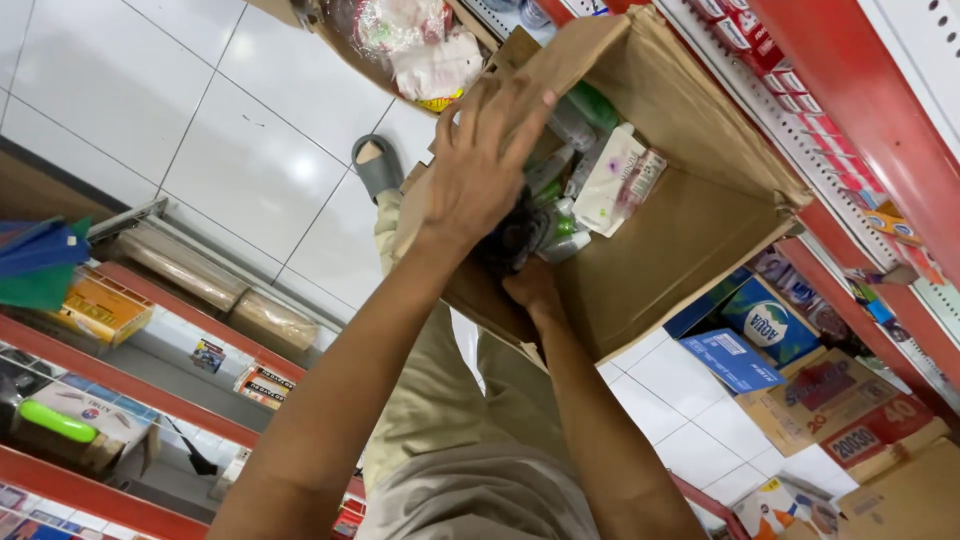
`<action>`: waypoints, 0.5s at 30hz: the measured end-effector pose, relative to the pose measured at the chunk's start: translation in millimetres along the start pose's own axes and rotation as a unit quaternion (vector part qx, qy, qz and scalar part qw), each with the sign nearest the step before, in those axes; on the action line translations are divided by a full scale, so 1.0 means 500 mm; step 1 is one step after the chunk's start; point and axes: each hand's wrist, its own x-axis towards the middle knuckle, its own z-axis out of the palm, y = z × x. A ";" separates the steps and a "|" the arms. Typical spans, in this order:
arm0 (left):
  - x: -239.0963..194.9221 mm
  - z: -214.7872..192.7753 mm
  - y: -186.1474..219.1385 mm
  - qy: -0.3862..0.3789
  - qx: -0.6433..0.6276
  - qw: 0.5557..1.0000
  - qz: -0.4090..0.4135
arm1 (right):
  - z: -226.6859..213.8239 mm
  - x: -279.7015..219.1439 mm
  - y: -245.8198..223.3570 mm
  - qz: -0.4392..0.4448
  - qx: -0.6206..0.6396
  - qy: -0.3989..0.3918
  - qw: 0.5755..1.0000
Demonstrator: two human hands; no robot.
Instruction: Organizing and scanning body wash pouches on a store shelf.
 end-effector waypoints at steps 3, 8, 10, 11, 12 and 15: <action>-0.018 0.083 0.066 0.019 -0.005 0.994 0.112 | -0.157 -0.137 -0.175 0.080 -0.152 -0.046 0.984; 0.070 0.301 0.133 -0.331 -0.125 0.919 -0.171 | -0.212 -0.266 -0.173 -0.038 -0.168 0.033 0.984; 0.052 0.425 0.115 -0.391 -0.142 0.875 -0.247 | -0.261 -0.305 -0.210 -0.106 -0.113 0.077 0.985; 0.033 0.489 0.105 -0.384 -0.157 0.857 -0.305 | -0.260 -0.310 -0.202 -0.133 -0.073 0.089 0.984; 0.011 0.561 0.115 -0.379 -0.177 0.833 -0.362 | -0.264 -0.323 -0.181 -0.154 -0.037 0.100 0.982; -0.022 0.607 0.123 -0.283 -0.247 0.801 -0.466 | -0.188 -0.275 -0.071 -0.286 0.048 0.204 0.935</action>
